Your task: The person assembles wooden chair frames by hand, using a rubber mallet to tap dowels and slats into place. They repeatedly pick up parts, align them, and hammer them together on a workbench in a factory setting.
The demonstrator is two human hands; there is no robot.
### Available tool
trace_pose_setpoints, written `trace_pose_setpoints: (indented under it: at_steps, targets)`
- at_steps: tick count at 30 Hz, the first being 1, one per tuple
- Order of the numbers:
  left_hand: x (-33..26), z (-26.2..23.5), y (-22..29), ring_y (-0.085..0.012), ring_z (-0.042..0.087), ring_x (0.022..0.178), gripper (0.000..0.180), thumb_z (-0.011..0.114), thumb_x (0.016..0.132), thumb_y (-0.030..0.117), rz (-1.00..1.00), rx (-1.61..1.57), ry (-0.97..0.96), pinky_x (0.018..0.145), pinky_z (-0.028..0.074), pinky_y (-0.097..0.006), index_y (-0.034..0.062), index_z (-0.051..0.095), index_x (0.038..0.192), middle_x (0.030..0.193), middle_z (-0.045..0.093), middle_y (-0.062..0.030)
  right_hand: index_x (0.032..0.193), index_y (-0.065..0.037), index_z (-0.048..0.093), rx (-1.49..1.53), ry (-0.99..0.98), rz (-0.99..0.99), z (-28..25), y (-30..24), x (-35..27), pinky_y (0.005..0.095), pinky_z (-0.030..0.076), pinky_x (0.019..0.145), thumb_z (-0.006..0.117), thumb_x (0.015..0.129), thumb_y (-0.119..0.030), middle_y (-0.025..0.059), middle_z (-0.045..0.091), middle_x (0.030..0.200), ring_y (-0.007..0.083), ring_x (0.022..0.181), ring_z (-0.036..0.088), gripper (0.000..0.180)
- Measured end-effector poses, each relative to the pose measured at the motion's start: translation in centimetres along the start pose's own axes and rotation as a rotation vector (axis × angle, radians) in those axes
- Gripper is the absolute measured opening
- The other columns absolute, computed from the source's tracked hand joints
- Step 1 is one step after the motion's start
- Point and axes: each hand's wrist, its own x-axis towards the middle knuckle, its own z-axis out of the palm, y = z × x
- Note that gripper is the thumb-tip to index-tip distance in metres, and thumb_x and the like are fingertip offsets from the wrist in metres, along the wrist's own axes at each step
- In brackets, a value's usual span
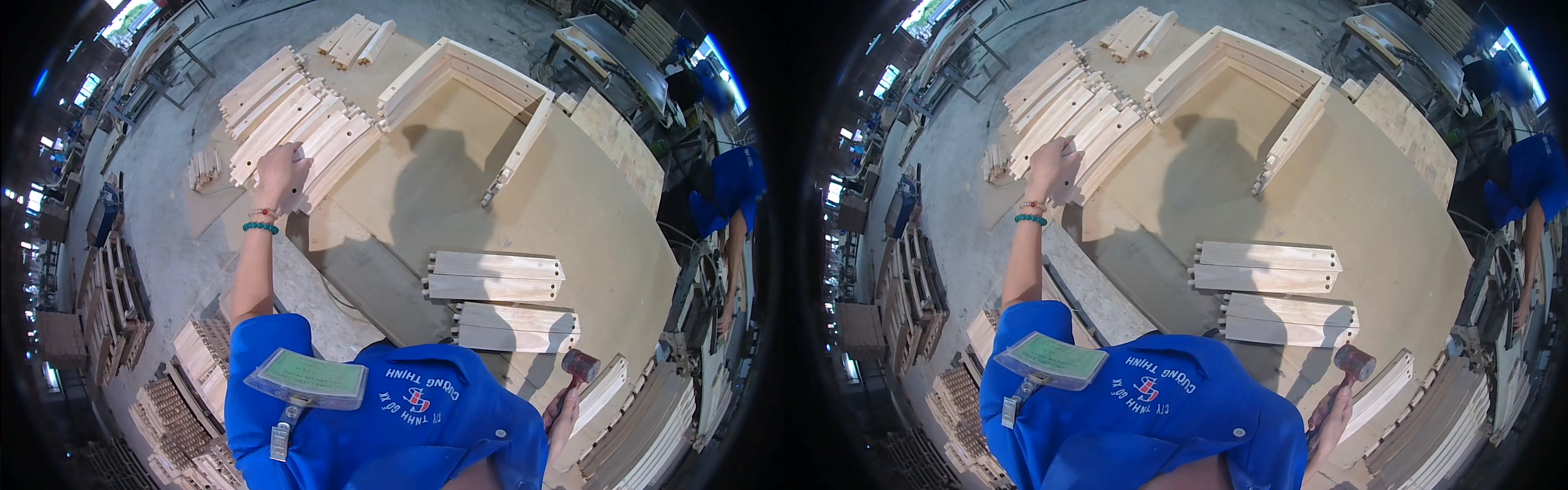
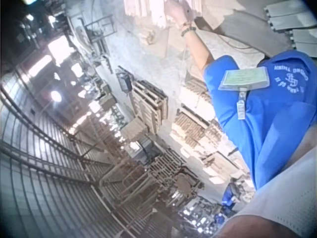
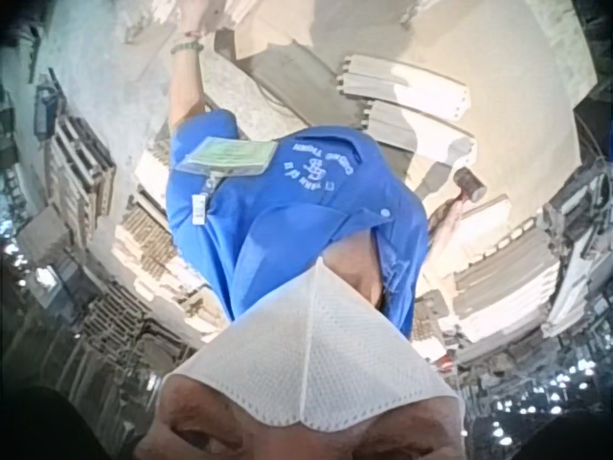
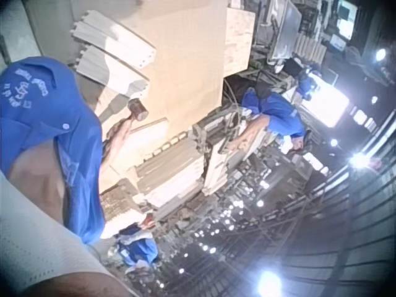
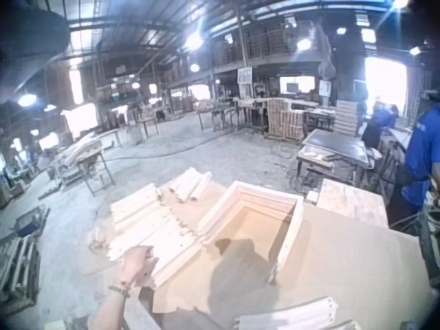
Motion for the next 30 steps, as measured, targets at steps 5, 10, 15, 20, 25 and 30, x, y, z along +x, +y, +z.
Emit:
trace_pose_setpoints:
  at_steps: [5,10,15,20,25,30]
  targets:
    - [-1.6,-1.3,0.1,-0.0265,0.067,0.075,0.036,0.065,0.074,0.037,-0.08,-0.235,0.074,0.067,0.05,-0.037,0.0027,0.065,0.085,0.076,0.067,-0.0131,0.09,-0.009,0.047,-0.005,-0.014,0.004,-0.5,1.0,-0.1,0.0206,0.026,0.029,0.046,0.096,-0.046,-0.0039,0.034,0.051,0.0056,0.034,0.031,0.037]
    - [-3.2,-4.3,5.9,-0.0182,0.065,0.076,0.048,0.065,0.082,0.041,-0.101,-1.588,-0.249,0.073,0.055,-0.032,0.0046,0.053,0.111,0.091,0.064,-0.0084,0.089,-0.011,0.046,-0.005,-0.019,0.023,-2.0,2.2,-1.0,0.0207,0.026,0.029,0.046,0.096,-0.045,-0.0041,0.035,0.053,0.0052,0.034,0.031,0.035]
    - [-5.4,-2.8,18.3,-0.0169,0.063,0.083,0.054,0.065,0.085,0.035,0.154,-2.005,-0.52,0.082,0.055,-0.038,0.0044,0.041,0.123,0.089,0.053,-0.0044,0.117,-0.01,0.05,0.084,0.009,0.041,-2.8,2.8,-1.0,0.0194,0.025,0.03,0.048,0.096,-0.039,-0.007,0.032,0.055,0.0021,0.038,0.029,0.035]
    - [-9.6,-2.0,32.9,-0.0112,0.058,0.083,0.032,0.069,0.084,0.017,0.092,-1.996,-0.531,0.083,0.051,-0.03,0.0085,0.045,0.104,0.089,0.056,-0.0017,0.098,-0.009,0.049,0.17,-0.058,0.041,-3.6,2.5,-1.5,0.0184,0.024,0.033,0.05,0.096,-0.038,-0.0079,0.034,0.057,0.001,0.038,0.028,0.028]
    - [-11.3,2.2,41.0,-0.0131,0.059,0.099,0.032,0.072,0.083,0.015,0.461,-1.812,-0.674,0.079,0.046,-0.025,0.0128,0.044,0.098,0.099,0.057,-0.0045,0.095,-0.008,0.049,0.186,-0.027,-0.024,-5.5,4.3,-2.6,0.019,0.027,0.033,0.051,0.095,-0.043,-0.0067,0.036,0.057,0.0008,0.039,0.031,0.035]
    - [-10.4,4.6,45.1,-0.0037,0.048,0.067,0.03,0.076,0.078,0.022,0.405,-1.636,-0.545,0.058,0.039,-0.02,0.0082,0.051,0.088,0.078,0.053,0.0021,0.094,-0.009,0.05,0.214,0.055,0.031,-7.4,5.8,-2.7,0.0194,0.027,0.033,0.051,0.094,-0.045,-0.0067,0.036,0.057,0.0012,0.04,0.031,0.036]
